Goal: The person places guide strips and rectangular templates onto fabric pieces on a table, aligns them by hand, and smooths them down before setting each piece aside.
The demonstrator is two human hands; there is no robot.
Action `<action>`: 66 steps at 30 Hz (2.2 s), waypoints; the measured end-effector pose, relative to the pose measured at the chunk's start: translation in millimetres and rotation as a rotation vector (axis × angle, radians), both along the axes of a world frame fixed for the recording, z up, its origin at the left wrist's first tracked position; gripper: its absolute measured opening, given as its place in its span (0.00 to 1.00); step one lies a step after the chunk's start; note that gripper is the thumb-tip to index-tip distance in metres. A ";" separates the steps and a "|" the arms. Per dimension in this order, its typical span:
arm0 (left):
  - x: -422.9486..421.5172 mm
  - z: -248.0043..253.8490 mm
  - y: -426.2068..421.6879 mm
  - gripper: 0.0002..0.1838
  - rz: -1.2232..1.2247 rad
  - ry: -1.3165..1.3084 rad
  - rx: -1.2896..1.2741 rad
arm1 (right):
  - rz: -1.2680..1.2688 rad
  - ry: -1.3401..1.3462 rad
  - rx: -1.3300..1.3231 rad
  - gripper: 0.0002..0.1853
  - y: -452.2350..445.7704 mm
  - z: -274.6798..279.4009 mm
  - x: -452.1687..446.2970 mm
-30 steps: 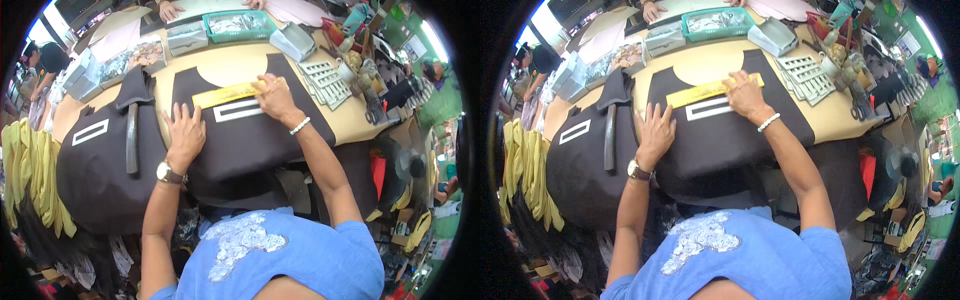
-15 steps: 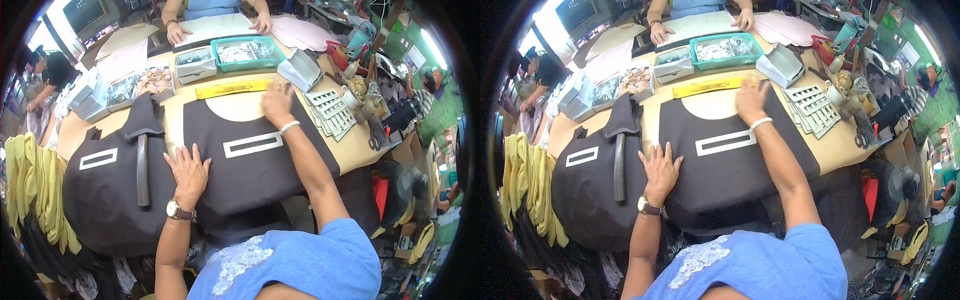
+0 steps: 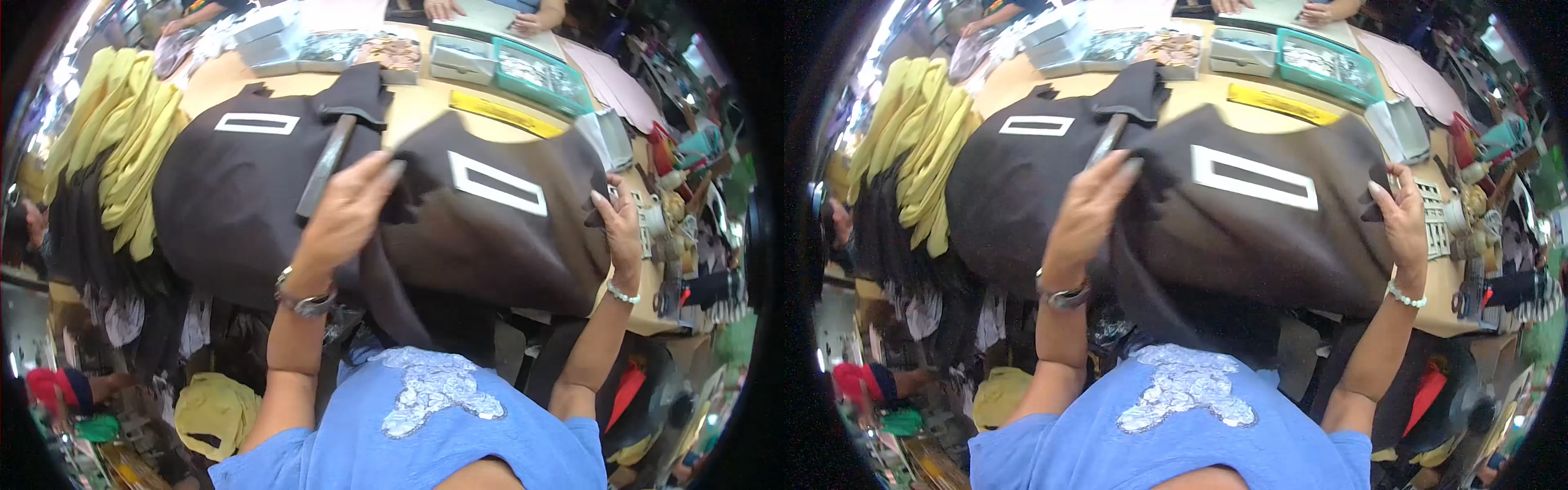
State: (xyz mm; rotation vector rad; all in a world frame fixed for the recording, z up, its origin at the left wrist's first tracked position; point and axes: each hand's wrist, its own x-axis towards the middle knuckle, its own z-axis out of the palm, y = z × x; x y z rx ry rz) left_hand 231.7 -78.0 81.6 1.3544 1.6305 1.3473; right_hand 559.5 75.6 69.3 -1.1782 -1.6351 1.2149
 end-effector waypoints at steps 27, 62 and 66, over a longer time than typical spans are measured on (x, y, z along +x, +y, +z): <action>-345.9 59.9 -65.7 0.18 0.654 1.715 0.302 | 0.375 0.301 0.486 0.28 -8.7 -12.6 -319.5; -221.8 -64.4 73.8 0.36 0.448 1.151 -0.177 | 0.068 -0.091 0.417 0.20 53.1 -88.8 -354.1; -219.0 -76.4 90.4 0.40 0.408 1.034 -0.388 | 0.131 -0.062 0.433 0.21 67.7 -96.5 -356.7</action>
